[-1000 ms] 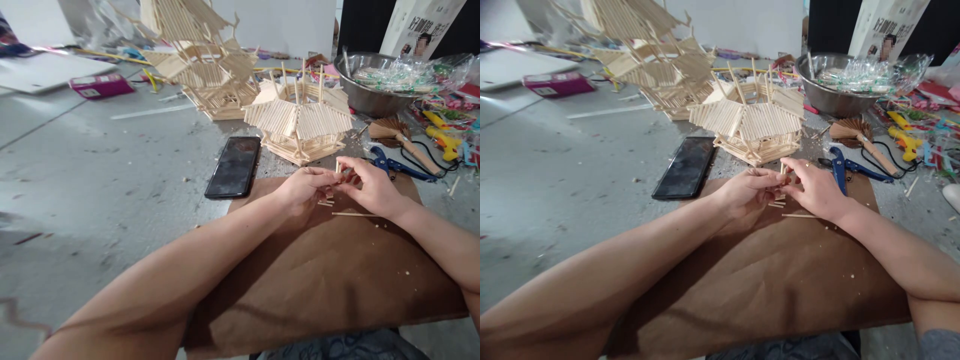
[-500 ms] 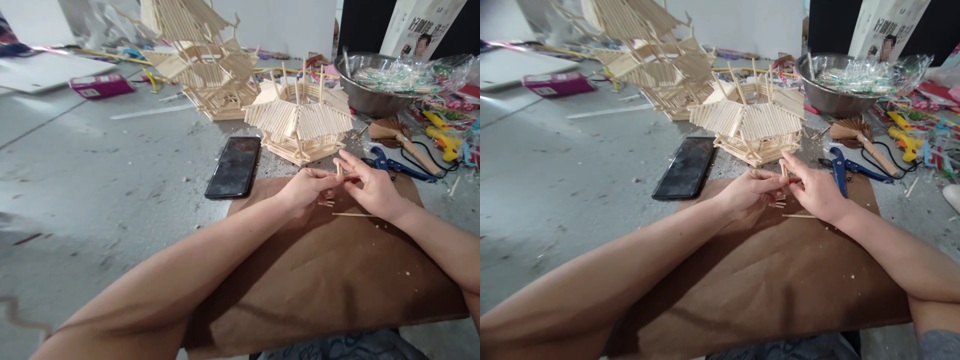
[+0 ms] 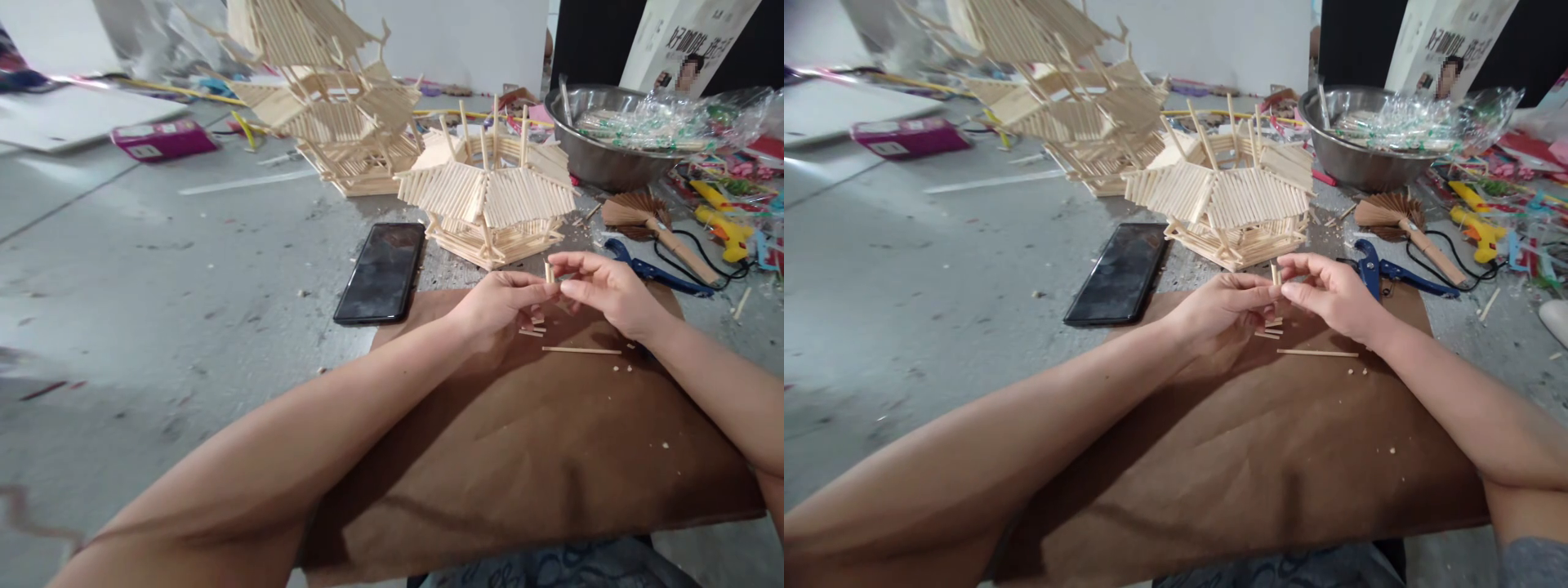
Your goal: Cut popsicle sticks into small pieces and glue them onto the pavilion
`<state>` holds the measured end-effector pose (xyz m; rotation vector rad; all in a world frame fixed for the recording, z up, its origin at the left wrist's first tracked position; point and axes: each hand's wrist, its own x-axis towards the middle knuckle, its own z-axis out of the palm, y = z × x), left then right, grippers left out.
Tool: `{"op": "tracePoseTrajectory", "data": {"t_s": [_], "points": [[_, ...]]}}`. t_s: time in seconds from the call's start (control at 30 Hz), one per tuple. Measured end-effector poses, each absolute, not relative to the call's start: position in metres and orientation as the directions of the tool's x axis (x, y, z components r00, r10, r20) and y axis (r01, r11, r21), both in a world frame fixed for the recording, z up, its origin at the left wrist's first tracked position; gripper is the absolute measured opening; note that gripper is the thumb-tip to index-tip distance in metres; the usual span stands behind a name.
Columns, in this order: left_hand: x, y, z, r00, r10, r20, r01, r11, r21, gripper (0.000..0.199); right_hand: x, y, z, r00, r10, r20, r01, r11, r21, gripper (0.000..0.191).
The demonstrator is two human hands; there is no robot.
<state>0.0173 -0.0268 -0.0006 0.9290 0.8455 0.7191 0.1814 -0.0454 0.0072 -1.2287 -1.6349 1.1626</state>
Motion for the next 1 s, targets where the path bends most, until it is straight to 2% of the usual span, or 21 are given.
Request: {"op": "tracePoseTrajectory", "data": {"t_s": [0.13,0.3,0.5,0.7,1.0], "points": [[0.0175,-0.0279,-0.0021,0.508,0.814,-0.284,-0.03,0.346,0.938,0.018,0.1792,-0.0417,0.0091,-0.195,0.973,-0.125,0.205,-0.084,-0.975,0.031],[0.0153,-0.0283,-0.0026,0.54,0.795,-0.277,0.052,0.298,0.953,0.017,0.1771,-0.0419,0.0101,-0.213,0.96,-0.183,0.116,-0.161,-0.98,0.035],[0.0126,-0.0262,0.0008,0.644,0.702,-0.304,0.099,0.318,0.943,0.022,0.1764,-0.042,0.0104,-0.192,0.946,-0.262,0.067,-0.253,-0.965,0.036],[0.0111,-0.0275,0.0019,0.67,0.688,-0.28,0.053,0.331,0.942,0.022,0.1742,-0.0423,0.0132,-0.193,0.934,-0.302,0.007,-0.307,-0.952,0.037],[0.0133,-0.0277,-0.0019,0.589,0.771,-0.242,0.042,0.269,0.962,0.02,0.1735,-0.0429,0.0114,-0.189,0.946,-0.262,-0.05,-0.276,-0.96,0.033]]}}
